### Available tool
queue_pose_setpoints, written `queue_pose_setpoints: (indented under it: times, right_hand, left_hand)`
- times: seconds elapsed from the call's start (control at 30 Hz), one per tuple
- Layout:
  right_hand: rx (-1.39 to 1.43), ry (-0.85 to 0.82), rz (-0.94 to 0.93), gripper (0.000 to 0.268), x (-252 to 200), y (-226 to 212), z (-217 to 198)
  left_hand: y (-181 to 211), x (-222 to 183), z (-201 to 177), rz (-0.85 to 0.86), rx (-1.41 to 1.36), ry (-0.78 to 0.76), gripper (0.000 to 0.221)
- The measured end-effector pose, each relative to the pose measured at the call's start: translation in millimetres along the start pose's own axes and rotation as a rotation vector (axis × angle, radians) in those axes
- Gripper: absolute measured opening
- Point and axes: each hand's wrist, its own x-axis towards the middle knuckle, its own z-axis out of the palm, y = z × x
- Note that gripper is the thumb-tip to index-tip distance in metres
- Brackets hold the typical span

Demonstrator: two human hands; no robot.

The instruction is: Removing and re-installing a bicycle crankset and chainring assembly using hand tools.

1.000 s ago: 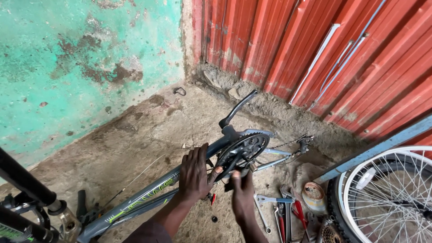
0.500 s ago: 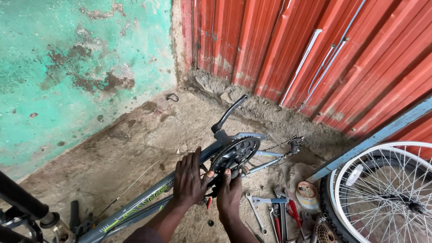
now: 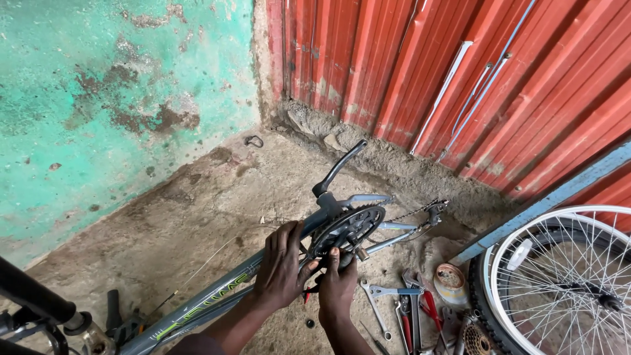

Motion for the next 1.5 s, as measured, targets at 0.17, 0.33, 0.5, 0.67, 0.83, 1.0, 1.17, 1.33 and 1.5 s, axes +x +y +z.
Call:
queue_pose_setpoints:
  times: [0.17,0.33,0.5,0.67,0.83,1.0,1.17,1.33,1.5]
  right_hand:
    - [0.426,-0.051,-0.107,0.044,11.4,25.0,-6.6]
    - [0.346,0.02,-0.025,0.021,-15.7,5.3,-2.0]
    - [0.352,-0.021,0.074,0.052,-26.0,-7.0,-4.6]
    - [0.473,-0.048,-0.109,0.018,-6.6,27.2,-5.2]
    - [0.452,-0.058,-0.132,0.022,2.5,33.6,-11.8]
    - [0.493,0.006,-0.166,0.013,-10.0,7.1,-24.7]
    - [0.361,0.256,-0.038,0.021,-2.6,-3.1,-50.8]
    - [0.208,0.052,-0.435,0.02,-9.2,-23.6,-83.8]
    - [0.007,-0.134,-0.736,0.075,-50.6,-91.6,-104.8]
  left_hand:
    - [5.3,-9.6,-19.5,0.032,-0.438,0.061,0.062]
    - [3.7,-13.1,-21.4,0.024,-0.452,0.053,0.055]
    - [4.9,-13.4,-15.9,0.006,-0.502,0.076,0.057]
    - [-5.0,-13.6,1.5,0.097,-0.278,-0.089,0.058]
    - [11.2,-25.7,9.8,0.118,-0.26,-0.405,0.071]
    - [47.1,-12.3,-31.3,-0.038,-0.374,-0.632,0.079]
    - [86.5,5.8,-63.6,-0.155,-0.473,-0.977,0.069]
    - [94.0,35.3,-140.3,-0.061,-0.845,-1.135,0.088]
    - [119.5,28.7,-188.5,0.018,-1.404,-0.975,0.099]
